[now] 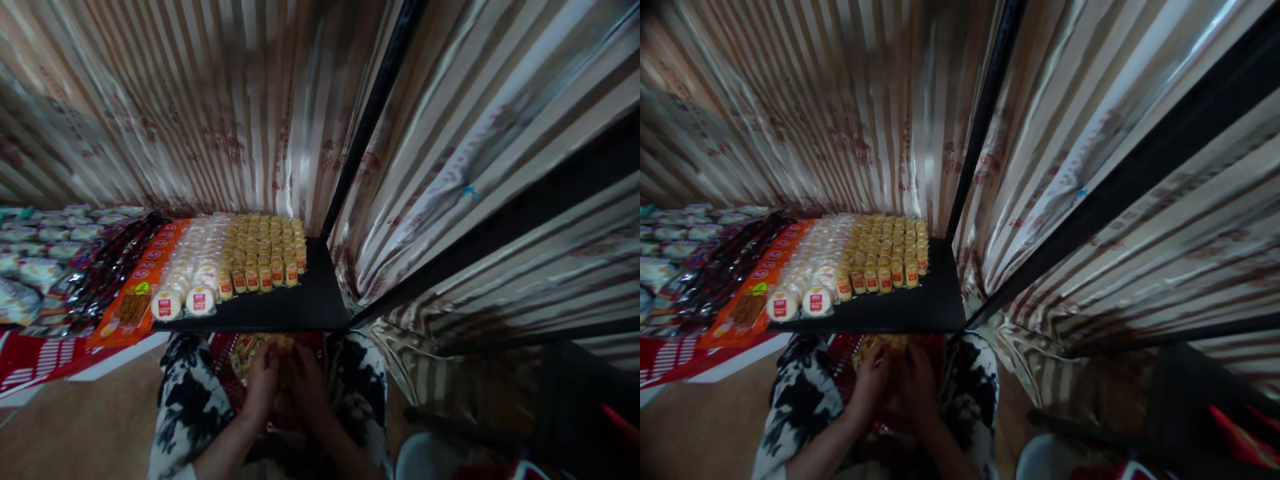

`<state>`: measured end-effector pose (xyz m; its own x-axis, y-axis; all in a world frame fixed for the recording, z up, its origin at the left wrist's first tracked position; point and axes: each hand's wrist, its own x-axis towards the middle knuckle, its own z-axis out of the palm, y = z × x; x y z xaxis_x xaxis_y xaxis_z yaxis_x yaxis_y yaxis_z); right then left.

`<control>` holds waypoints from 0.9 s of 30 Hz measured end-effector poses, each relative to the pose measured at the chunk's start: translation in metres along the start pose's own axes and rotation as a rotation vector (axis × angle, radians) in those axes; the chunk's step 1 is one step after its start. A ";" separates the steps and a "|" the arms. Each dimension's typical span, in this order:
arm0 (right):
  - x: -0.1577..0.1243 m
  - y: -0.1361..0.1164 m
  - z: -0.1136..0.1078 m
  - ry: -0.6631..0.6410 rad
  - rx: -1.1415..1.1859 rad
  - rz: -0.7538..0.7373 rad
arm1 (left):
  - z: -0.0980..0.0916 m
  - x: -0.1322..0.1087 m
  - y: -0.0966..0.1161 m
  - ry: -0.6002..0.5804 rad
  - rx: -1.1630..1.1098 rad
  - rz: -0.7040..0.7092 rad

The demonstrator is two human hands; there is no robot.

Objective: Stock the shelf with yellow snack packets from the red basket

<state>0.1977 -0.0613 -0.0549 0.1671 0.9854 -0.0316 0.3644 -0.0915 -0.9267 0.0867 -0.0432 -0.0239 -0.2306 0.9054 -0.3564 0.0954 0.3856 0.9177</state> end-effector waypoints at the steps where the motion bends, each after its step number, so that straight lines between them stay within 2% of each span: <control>1: 0.003 -0.005 -0.006 0.028 -0.022 -0.030 | 0.003 -0.001 0.008 -0.020 -0.012 0.046; 7: 0.038 -0.036 -0.031 0.173 -0.075 -0.166 | 0.029 0.013 0.056 -0.038 0.024 0.212; 10: 0.067 -0.039 -0.036 0.234 -0.056 -0.194 | 0.047 0.028 0.074 -0.060 0.020 0.260; 13: 0.098 -0.037 -0.038 0.293 -0.048 -0.205 | 0.064 0.042 0.087 -0.088 -0.041 0.243; 19: 0.155 -0.034 -0.035 0.348 -0.067 -0.188 | 0.082 0.068 0.095 -0.065 0.028 0.231; 27: 0.194 -0.025 -0.028 0.311 -0.158 -0.174 | 0.079 0.091 0.096 -0.038 0.128 0.160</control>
<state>0.2464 0.1285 -0.0279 0.3513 0.8999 0.2583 0.5443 0.0282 -0.8384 0.1512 0.0901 0.0182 -0.1660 0.9621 -0.2161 0.2505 0.2531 0.9344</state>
